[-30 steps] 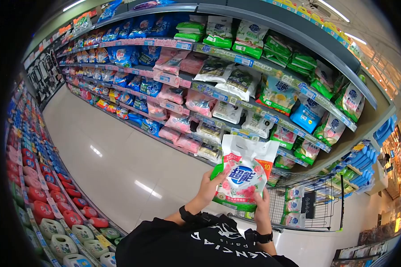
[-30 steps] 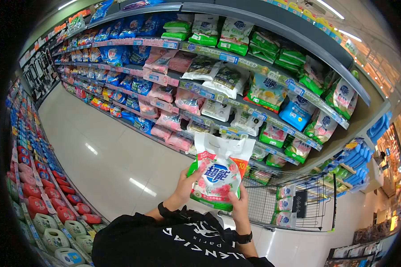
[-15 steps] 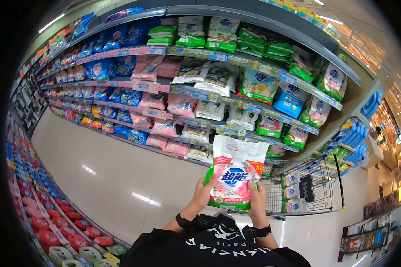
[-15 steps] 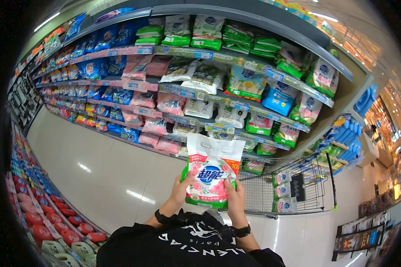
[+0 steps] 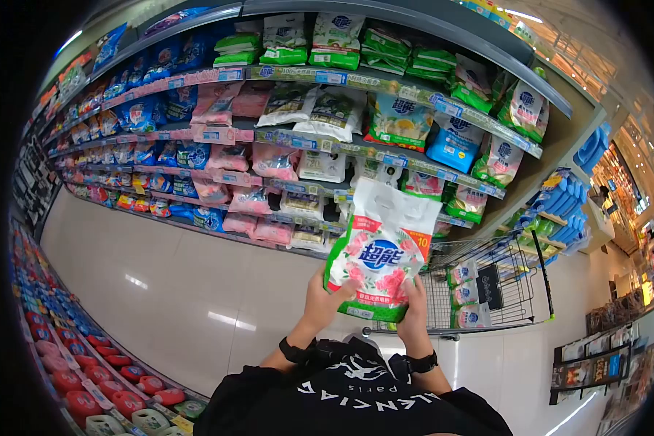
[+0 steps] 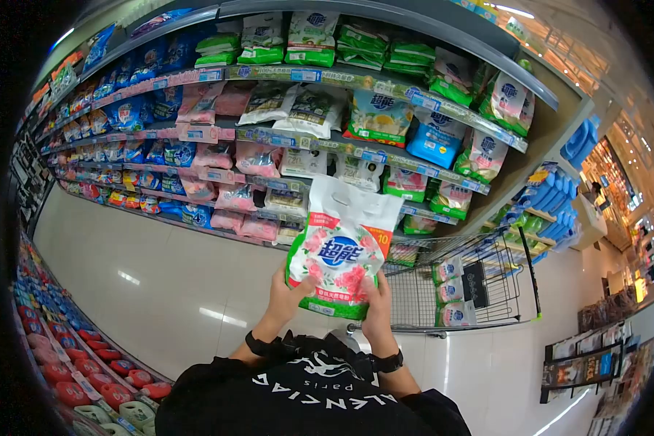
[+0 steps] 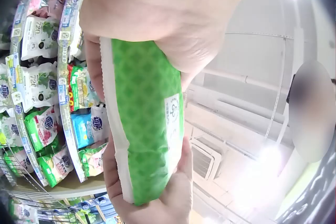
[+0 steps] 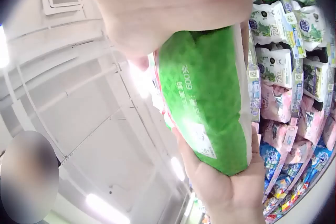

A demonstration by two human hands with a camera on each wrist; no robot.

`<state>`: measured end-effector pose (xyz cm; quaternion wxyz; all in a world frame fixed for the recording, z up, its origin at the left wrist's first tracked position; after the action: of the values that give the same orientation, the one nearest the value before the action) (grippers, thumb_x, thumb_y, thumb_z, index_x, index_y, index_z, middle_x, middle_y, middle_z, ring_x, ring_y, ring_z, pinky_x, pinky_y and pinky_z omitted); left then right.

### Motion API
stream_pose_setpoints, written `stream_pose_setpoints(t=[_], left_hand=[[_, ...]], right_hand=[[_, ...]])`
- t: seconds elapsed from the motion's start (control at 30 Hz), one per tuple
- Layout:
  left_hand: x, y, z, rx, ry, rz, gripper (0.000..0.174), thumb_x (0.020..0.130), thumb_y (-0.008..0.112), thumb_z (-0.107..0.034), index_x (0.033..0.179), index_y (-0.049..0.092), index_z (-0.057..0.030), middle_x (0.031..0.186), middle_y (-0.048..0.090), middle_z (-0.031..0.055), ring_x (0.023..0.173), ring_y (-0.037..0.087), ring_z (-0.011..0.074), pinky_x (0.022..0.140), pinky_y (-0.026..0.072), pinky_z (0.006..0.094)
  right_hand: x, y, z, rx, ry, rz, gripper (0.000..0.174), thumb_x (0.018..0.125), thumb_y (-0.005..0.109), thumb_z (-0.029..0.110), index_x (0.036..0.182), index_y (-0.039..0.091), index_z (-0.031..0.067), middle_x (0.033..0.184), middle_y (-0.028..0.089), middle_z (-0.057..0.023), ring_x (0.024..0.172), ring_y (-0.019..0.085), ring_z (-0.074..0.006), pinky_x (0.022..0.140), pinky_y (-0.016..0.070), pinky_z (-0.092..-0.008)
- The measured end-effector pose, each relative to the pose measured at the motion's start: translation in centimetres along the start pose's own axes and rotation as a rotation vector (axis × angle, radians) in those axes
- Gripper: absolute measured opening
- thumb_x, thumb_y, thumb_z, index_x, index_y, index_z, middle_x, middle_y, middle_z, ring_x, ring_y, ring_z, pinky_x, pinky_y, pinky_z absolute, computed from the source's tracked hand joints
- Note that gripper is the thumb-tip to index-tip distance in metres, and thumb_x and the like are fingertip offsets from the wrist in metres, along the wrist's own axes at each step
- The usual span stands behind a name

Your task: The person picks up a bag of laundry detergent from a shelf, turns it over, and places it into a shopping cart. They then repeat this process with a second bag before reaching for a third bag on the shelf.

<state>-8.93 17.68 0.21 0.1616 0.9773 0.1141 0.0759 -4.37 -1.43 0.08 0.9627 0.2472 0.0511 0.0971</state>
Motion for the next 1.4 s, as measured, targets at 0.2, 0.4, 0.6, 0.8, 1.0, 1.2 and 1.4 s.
stream_pose_setpoints(t=[0.2, 0.4, 0.6, 0.8, 1.0, 1.2, 1.4], left_hand=[[0.4, 0.9, 0.7, -0.02, 0.004, 0.009, 0.053, 0.088, 0.076, -0.019, 0.13, 0.052, 0.0023, 0.113, 0.066, 0.0075, 0.099, 0.063, 0.0126, 0.087, 0.0523, 0.028], [-0.3, 1.1, 0.8, -0.065, -0.08, 0.179, 0.083, 0.074, 0.088, -0.021, 0.142, 0.043, -0.0013, 0.13, 0.058, 0.0094, 0.118, 0.056, 0.0164, 0.102, 0.0449, 0.0334], [-1.2, 1.4, 0.7, 0.077, -0.026, 0.195, 0.092, 0.064, 0.094, -0.018, 0.14, 0.044, -0.0012, 0.126, 0.061, 0.0085, 0.113, 0.059, 0.0157, 0.099, 0.0476, 0.0333], [-1.7, 2.1, -0.6, -0.12, -0.02, 0.107, 0.074, 0.074, 0.088, -0.013, 0.135, 0.047, -0.0013, 0.123, 0.062, 0.0079, 0.111, 0.06, 0.0157, 0.097, 0.0497, 0.033], [-2.1, 3.9, -0.2, -0.162, 0.028, 0.099, 0.075, 0.083, 0.081, -0.019, 0.142, 0.038, -0.0009, 0.131, 0.056, 0.0097, 0.119, 0.055, 0.0165, 0.101, 0.0456, 0.0345], [-2.1, 3.7, 0.0, 0.113, -0.069, 0.15, 0.089, 0.085, 0.078, -0.029, 0.152, 0.023, -0.0045, 0.142, 0.045, 0.0133, 0.13, 0.046, 0.0237, 0.106, 0.0412, 0.0391], [-2.6, 3.6, -1.8, 0.069, 0.09, 0.301, 0.105, 0.079, 0.083, -0.031, 0.154, 0.013, -0.0068, 0.152, 0.029, 0.0168, 0.141, 0.033, 0.028, 0.108, 0.0393, 0.0471]], right_hand=[[-0.7, 0.5, 1.9, -0.312, -0.041, 0.113, 0.075, 0.069, 0.085, 0.001, 0.133, 0.047, -0.0021, 0.121, 0.062, -0.0111, 0.106, 0.063, -0.0171, 0.092, 0.0517, -0.0306], [-1.1, -1.4, 2.3, -0.275, -0.177, 0.063, 0.075, 0.068, 0.087, 0.004, 0.131, 0.048, -0.0016, 0.12, 0.062, -0.0112, 0.107, 0.063, -0.0189, 0.093, 0.051, -0.0329], [-1.1, -2.2, 2.7, -0.308, -0.149, 0.069, 0.081, 0.072, 0.086, 0.011, 0.139, 0.041, -0.0011, 0.127, 0.059, -0.0107, 0.112, 0.061, -0.0201, 0.097, 0.0493, -0.0352], [-2.0, -1.9, 2.1, 0.29, -0.121, 0.22, 0.085, 0.084, 0.076, 0.04, 0.148, 0.033, 0.0052, 0.146, 0.045, -0.0096, 0.134, 0.046, -0.0265, 0.111, 0.0399, -0.0442], [-3.0, -1.4, -2.6, 0.068, -0.036, 0.29, 0.079, 0.083, 0.076, 0.036, 0.146, 0.037, 0.0089, 0.143, 0.049, -0.0083, 0.133, 0.047, -0.0262, 0.114, 0.0345, -0.0463], [-1.6, -1.4, -2.0, 0.286, 0.009, 0.054, 0.07, 0.083, 0.075, 0.015, 0.143, 0.04, 0.0077, 0.136, 0.054, -0.0082, 0.126, 0.052, -0.0247, 0.11, 0.0377, -0.0424], [-1.0, -1.3, -0.2, -0.489, -0.352, -0.072, 0.06, 0.083, 0.074, 0.003, 0.138, 0.048, 0.0028, 0.133, 0.056, -0.0133, 0.121, 0.056, -0.0261, 0.102, 0.0446, -0.0398]])
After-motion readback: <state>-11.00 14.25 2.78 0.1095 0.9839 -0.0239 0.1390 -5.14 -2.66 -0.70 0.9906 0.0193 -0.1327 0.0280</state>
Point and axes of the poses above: each hand's wrist, its own x-axis towards the middle knuckle, its own y-axis out of the palm, z = x × y, the point moved 3 cm from there along x, towards the middle knuckle
